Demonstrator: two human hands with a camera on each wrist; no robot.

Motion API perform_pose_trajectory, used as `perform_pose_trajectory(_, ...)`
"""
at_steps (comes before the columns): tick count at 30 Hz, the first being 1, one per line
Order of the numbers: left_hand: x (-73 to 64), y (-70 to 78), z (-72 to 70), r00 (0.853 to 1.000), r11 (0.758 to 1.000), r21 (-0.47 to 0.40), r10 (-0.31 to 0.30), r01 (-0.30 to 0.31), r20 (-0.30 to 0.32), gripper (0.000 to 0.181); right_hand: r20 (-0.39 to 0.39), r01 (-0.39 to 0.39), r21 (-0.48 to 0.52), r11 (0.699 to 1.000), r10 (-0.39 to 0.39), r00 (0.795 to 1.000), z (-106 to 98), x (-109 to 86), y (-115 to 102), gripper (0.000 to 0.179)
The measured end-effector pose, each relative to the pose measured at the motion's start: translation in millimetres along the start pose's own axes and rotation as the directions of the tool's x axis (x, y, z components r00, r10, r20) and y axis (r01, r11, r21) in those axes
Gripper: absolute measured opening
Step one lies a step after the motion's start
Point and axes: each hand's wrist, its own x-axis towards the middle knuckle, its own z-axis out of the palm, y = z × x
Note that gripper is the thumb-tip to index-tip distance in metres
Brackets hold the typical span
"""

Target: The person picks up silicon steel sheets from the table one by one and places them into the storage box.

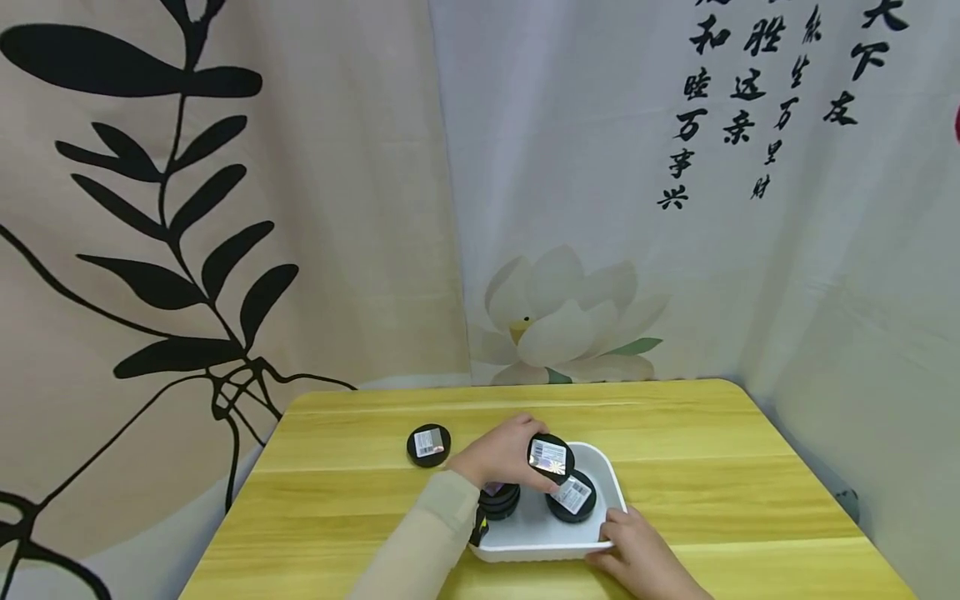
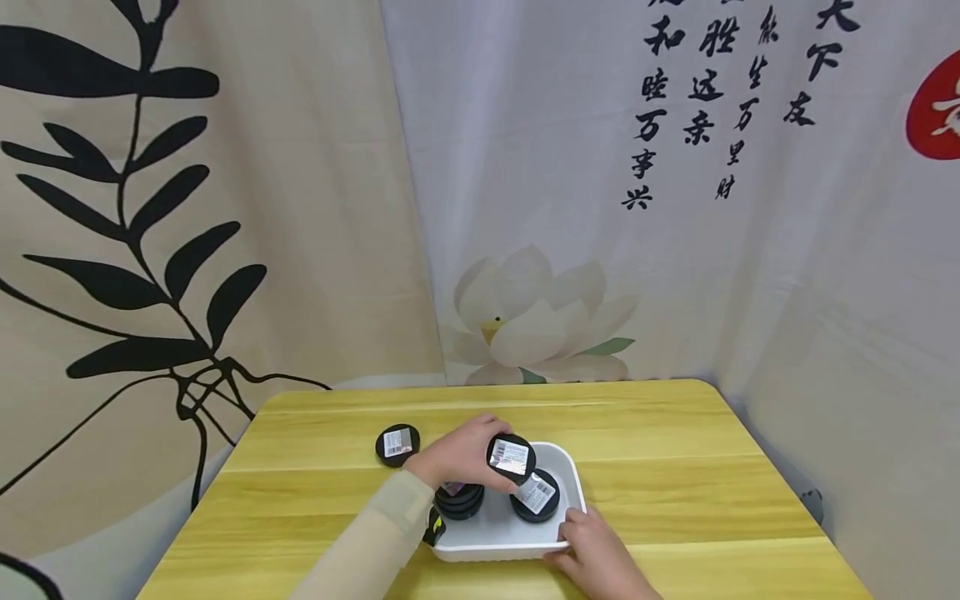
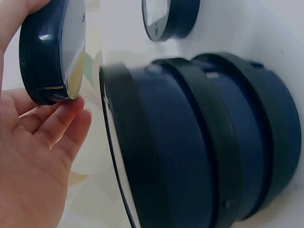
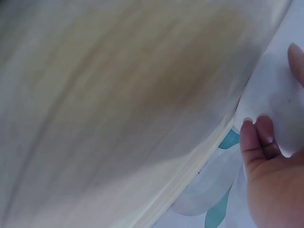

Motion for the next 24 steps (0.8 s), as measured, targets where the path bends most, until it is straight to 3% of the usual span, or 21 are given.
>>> perform_pose_trajectory(10, 4.8, 10.2, -1.3, 1.000, 0.999, -0.038, 0.026, -0.026, 0.013, 0.083, -0.075, 0.063, -0.022, 0.998, -0.064, 0.995, -1, 1.2, 2, 0.022)
perform_pose_trajectory(19, 11.3, 11.3, 8.2, 0.994, 0.995, 0.026, 0.092, -0.093, 0.054, 0.083, 0.033, 0.004, 0.021, 1.000, -0.005, 0.999, -1, 0.8, 3, 0.020)
perform_pose_trajectory(24, 14.0, 14.2, 11.0, 0.992, 0.991, 0.079, 0.104, -0.109, 0.070, 0.086, 0.013, 0.014, 0.015, 1.000, -0.014, 1.000, -1, 0.4, 2, 0.020)
